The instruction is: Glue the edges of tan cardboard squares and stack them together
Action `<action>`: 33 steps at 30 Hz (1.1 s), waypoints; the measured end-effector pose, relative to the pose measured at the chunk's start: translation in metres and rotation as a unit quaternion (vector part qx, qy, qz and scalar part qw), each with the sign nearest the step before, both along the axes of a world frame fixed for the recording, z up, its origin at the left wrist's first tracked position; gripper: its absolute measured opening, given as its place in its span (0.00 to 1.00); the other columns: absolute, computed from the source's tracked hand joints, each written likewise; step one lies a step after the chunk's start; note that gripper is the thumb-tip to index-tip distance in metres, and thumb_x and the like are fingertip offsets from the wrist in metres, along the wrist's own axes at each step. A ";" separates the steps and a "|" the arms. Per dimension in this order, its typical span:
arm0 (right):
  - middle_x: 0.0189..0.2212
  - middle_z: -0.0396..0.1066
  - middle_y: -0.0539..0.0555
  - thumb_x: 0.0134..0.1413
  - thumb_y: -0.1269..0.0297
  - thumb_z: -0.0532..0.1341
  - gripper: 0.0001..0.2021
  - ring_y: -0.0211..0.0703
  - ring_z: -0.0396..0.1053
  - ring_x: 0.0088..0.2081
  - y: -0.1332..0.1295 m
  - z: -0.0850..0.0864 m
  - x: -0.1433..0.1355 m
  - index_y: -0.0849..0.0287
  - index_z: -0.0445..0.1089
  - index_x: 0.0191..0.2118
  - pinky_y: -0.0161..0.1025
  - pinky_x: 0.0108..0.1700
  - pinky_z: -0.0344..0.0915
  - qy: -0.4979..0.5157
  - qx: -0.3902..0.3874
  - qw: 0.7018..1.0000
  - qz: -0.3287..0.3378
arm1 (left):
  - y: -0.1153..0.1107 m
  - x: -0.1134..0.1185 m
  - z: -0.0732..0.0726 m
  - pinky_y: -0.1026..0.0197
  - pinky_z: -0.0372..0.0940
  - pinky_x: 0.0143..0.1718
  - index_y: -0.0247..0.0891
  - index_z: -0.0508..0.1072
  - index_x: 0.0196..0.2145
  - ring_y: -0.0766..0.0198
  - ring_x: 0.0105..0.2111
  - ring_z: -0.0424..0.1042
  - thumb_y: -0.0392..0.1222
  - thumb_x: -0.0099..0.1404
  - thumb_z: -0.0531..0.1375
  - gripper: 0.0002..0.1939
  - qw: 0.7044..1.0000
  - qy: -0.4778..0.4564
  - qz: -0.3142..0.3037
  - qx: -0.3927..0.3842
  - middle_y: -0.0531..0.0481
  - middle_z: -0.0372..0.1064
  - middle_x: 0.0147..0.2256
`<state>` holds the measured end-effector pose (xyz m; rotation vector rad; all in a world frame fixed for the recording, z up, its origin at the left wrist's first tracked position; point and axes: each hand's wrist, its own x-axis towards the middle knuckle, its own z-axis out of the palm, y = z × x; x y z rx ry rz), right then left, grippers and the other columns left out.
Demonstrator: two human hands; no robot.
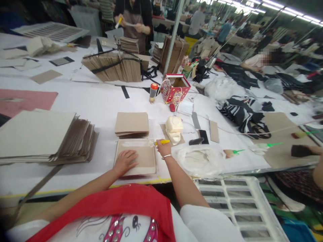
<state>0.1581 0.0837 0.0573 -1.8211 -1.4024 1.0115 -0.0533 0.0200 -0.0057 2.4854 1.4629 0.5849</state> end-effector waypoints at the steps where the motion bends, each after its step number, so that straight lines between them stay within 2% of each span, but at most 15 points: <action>1: 0.45 0.64 0.56 0.57 0.60 0.54 0.15 0.41 0.65 0.42 -0.001 0.002 0.004 0.61 0.62 0.48 0.44 0.43 0.65 0.001 0.000 1.000 -0.010 | 0.000 0.000 0.001 0.49 0.50 0.52 0.44 0.69 0.47 0.55 0.50 0.57 0.52 0.60 0.54 0.19 1.000 0.003 -0.002 0.003 0.48 0.63 0.51; 4: 0.34 0.69 0.53 0.57 0.57 0.52 0.15 0.35 0.68 0.31 -0.012 0.009 0.019 0.61 0.66 0.42 0.35 0.32 0.67 0.020 0.008 0.999 -0.033 | -0.004 0.002 0.002 0.50 0.52 0.51 0.44 0.69 0.47 0.55 0.49 0.59 0.51 0.60 0.54 0.19 1.000 0.016 -0.009 0.010 0.47 0.63 0.50; 6: 0.27 0.69 0.49 0.56 0.55 0.51 0.15 0.31 0.66 0.24 -0.025 0.011 0.033 0.59 0.66 0.42 0.30 0.26 0.66 0.035 0.050 0.998 -0.009 | -0.005 0.001 -0.001 0.50 0.54 0.50 0.43 0.68 0.47 0.55 0.48 0.60 0.52 0.60 0.53 0.19 1.000 0.025 -0.010 0.014 0.46 0.63 0.50; 8: 0.28 0.70 0.47 0.57 0.56 0.50 0.15 0.30 0.66 0.22 -0.042 0.010 0.050 0.55 0.63 0.47 0.30 0.28 0.65 0.010 0.100 0.994 0.045 | -0.004 0.001 -0.007 0.50 0.54 0.50 0.43 0.67 0.48 0.54 0.48 0.60 0.54 0.60 0.52 0.22 0.999 0.036 -0.017 0.023 0.46 0.63 0.50; 10: 0.30 0.70 0.47 0.58 0.59 0.49 0.16 0.30 0.67 0.24 -0.062 0.003 0.070 0.53 0.60 0.51 0.30 0.31 0.65 -0.065 0.117 0.988 0.074 | -0.002 0.002 -0.011 0.50 0.54 0.50 0.42 0.67 0.48 0.53 0.48 0.60 0.56 0.60 0.51 0.23 0.998 0.042 -0.019 0.034 0.45 0.63 0.50; 13: 0.31 0.71 0.50 0.58 0.63 0.49 0.13 0.34 0.68 0.30 -0.091 -0.013 0.111 0.55 0.62 0.48 0.31 0.34 0.62 -0.222 0.094 0.969 0.048 | -0.002 0.003 -0.015 0.50 0.55 0.49 0.41 0.67 0.48 0.52 0.48 0.61 0.56 0.60 0.50 0.24 0.997 0.054 -0.017 0.044 0.44 0.62 0.50; 16: 0.30 0.69 0.54 0.58 0.65 0.48 0.12 0.39 0.66 0.32 -0.106 -0.035 0.163 0.58 0.65 0.44 0.34 0.36 0.60 -0.365 0.056 0.929 -0.014 | -0.003 0.004 -0.017 0.51 0.55 0.49 0.41 0.67 0.49 0.53 0.48 0.61 0.57 0.60 0.49 0.25 0.997 0.057 -0.018 0.051 0.43 0.63 0.50; 19: 0.32 0.68 0.57 0.58 0.68 0.48 0.14 0.42 0.65 0.35 -0.103 -0.058 0.214 0.61 0.65 0.46 0.37 0.39 0.58 -0.452 0.037 0.890 -0.047 | -0.004 0.004 -0.017 0.51 0.55 0.49 0.40 0.67 0.48 0.53 0.48 0.61 0.57 0.60 0.49 0.24 0.997 0.052 -0.021 0.053 0.43 0.63 0.49; 22: 0.37 0.68 0.61 0.57 0.70 0.47 0.14 0.45 0.62 0.40 -0.089 -0.077 0.247 0.63 0.64 0.47 0.40 0.43 0.55 -0.499 0.032 0.865 -0.048 | -0.004 0.006 -0.016 0.50 0.55 0.50 0.39 0.67 0.48 0.53 0.48 0.61 0.56 0.60 0.50 0.24 0.997 0.050 -0.019 0.056 0.43 0.63 0.50; 25: 0.40 0.67 0.62 0.57 0.69 0.47 0.14 0.47 0.60 0.44 -0.070 -0.094 0.258 0.62 0.64 0.46 0.42 0.46 0.52 -0.506 0.032 0.861 -0.045 | -0.005 0.009 -0.015 0.49 0.55 0.50 0.40 0.66 0.49 0.53 0.48 0.61 0.56 0.60 0.51 0.24 0.996 0.052 -0.018 0.063 0.43 0.62 0.50; 28: 0.40 0.67 0.62 0.57 0.66 0.48 0.13 0.48 0.58 0.47 -0.058 -0.108 0.254 0.63 0.64 0.46 0.45 0.49 0.49 -0.497 0.023 0.867 -0.040 | -0.006 0.012 -0.015 0.50 0.54 0.51 0.40 0.65 0.49 0.53 0.49 0.61 0.55 0.60 0.51 0.24 0.996 0.058 -0.022 0.068 0.43 0.62 0.50; 33: 0.35 0.68 0.60 0.58 0.70 0.46 0.14 0.44 0.60 0.42 -0.058 -0.120 0.248 0.61 0.63 0.47 0.43 0.49 0.48 -0.482 0.004 0.876 -0.015 | -0.007 0.016 -0.012 0.50 0.55 0.50 0.40 0.65 0.49 0.53 0.48 0.62 0.55 0.60 0.51 0.24 0.995 0.068 -0.011 0.066 0.43 0.62 0.50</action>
